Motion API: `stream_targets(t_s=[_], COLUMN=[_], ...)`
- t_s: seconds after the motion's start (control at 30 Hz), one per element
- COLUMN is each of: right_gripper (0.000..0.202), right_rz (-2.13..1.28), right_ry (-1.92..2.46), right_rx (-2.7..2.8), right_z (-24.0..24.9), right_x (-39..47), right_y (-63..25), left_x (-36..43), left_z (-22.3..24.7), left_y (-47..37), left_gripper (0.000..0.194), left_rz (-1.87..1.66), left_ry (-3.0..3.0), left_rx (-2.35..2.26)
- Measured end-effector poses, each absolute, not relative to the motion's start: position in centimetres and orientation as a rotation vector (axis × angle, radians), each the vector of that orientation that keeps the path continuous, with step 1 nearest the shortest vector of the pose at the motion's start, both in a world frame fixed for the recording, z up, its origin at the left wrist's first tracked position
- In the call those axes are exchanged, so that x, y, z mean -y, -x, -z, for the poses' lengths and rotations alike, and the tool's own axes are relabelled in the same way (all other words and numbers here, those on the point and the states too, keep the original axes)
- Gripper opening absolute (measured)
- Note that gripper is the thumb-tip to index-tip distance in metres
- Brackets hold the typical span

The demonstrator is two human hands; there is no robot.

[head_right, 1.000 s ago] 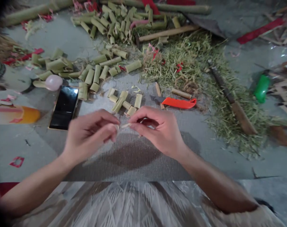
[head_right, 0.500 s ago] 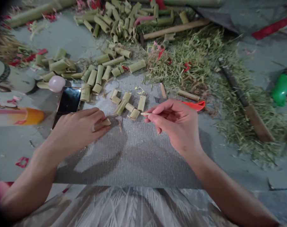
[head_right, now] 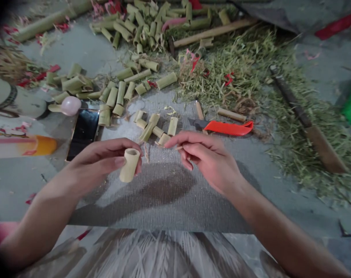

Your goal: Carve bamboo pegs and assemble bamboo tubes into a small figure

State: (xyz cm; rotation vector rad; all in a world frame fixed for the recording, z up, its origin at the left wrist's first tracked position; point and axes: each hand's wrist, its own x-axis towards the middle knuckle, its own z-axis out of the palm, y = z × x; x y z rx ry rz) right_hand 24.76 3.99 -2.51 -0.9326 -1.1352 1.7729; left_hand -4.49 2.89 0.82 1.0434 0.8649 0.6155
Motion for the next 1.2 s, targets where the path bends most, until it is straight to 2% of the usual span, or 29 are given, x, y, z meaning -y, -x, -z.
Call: stream_targets(t_s=[0.23, 0.4, 0.57, 0.73, 0.97, 1.2], right_gripper=[0.039, 0.029, 0.006, 0.006, 0.016, 0.025], right_rz=[-1.887, -1.907, -1.975, -1.909, -1.662, -1.083], right_ry=[0.824, 0.853, 0.817, 0.77, 0.873, 1.048], right_rx=[0.962, 0.901, 0.906, 0.987, 1.123, 1.546], right_z=[2.4, 1.9, 2.0, 2.6, 2.1, 1.6], right_x=[-4.2, -4.0, -3.8, -3.4, -2.5, -1.6], right_y=[-24.7, -24.5, -24.4, -24.2, -23.9, -23.8], left_x=[-2.5, -2.3, -1.8, -1.1, -0.4, 0.0], left_z=[0.1, 0.2, 1.3, 2.4, 3.1, 2.8], left_y=[3.1, 0.5, -1.0, -1.1, -1.0, -1.3], left_gripper=[0.034, 0.027, 0.021, 0.019, 0.023, 0.01], left_rz=[-0.698, -0.698, -0.765, -0.859, -0.87, -0.88], left_ry=[-0.8, -0.445, -0.378, -0.526, -0.657, -0.608], left_rx=[-0.605, -0.525, -0.582, -0.635, -0.575, -0.562])
